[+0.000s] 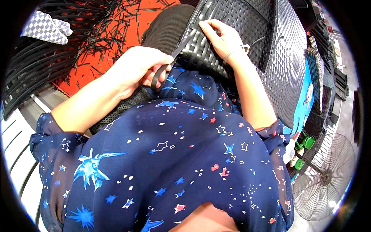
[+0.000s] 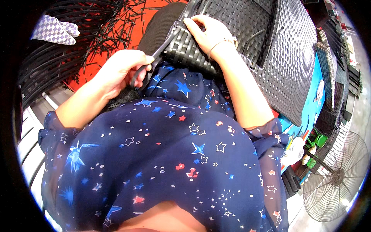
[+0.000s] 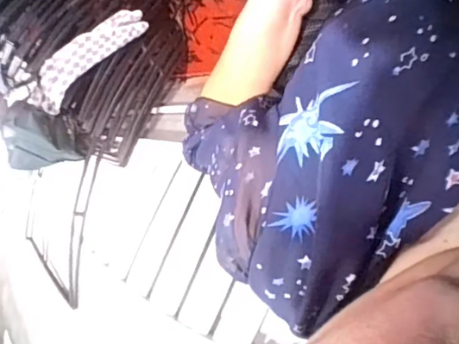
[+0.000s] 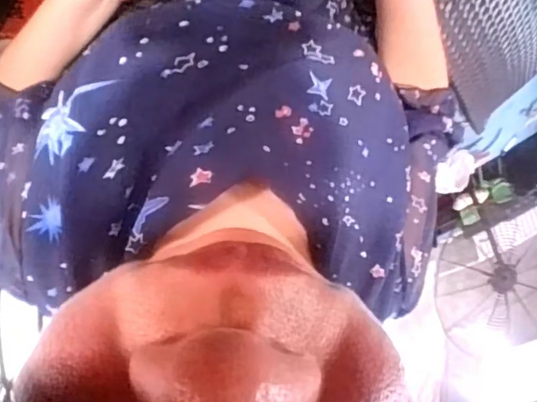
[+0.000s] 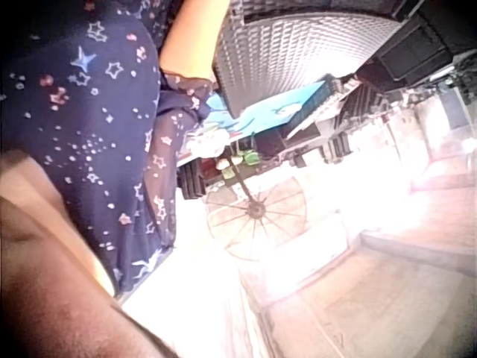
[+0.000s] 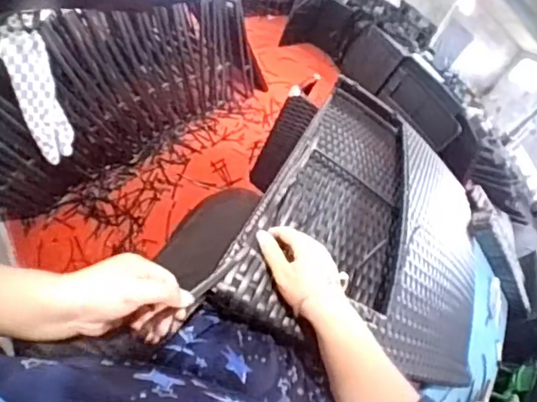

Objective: The person weaves black plastic strips into the edge of a black woven basket. They repeatedly thread a strip through the existing weave, pull it tight, and adjust the edge to maintain alignment. The process continues across the basket's rim without visible completion.

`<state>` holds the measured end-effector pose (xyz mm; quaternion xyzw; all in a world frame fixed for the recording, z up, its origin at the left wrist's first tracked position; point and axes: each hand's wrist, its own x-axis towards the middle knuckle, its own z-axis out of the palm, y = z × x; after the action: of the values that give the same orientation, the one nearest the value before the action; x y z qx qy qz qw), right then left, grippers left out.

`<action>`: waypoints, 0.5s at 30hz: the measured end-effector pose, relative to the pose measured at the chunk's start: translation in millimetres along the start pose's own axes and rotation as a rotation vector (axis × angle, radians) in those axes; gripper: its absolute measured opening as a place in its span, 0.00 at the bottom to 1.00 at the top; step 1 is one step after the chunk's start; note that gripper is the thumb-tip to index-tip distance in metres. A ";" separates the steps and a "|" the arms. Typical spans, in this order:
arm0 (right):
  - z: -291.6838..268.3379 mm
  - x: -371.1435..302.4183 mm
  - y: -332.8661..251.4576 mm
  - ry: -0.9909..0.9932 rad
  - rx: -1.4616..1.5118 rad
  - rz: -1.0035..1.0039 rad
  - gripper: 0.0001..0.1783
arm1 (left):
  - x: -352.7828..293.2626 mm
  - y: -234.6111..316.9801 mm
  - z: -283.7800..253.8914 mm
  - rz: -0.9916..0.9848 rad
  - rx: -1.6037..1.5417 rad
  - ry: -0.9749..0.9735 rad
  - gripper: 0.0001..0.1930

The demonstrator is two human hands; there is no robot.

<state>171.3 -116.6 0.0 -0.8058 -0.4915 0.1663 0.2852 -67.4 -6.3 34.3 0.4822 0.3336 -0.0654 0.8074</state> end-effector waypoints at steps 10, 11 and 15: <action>-1.5 -1.4 4.0 0.041 0.020 -0.025 0.26 | -54.6 55.8 -39.0 0.937 -0.034 -0.025 0.14; -0.3 -0.4 4.9 0.041 0.018 -0.037 0.26 | -52.9 60.5 -51.1 0.977 -0.036 -0.128 0.14; -1.7 -0.3 2.7 0.037 0.006 -0.046 0.26 | -50.5 67.6 -51.4 0.952 -0.169 -0.150 0.14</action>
<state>174.0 -118.4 -0.4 -0.7964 -0.5042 0.1460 0.3003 -101.8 60.6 98.4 0.5080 0.0210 0.3039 0.8057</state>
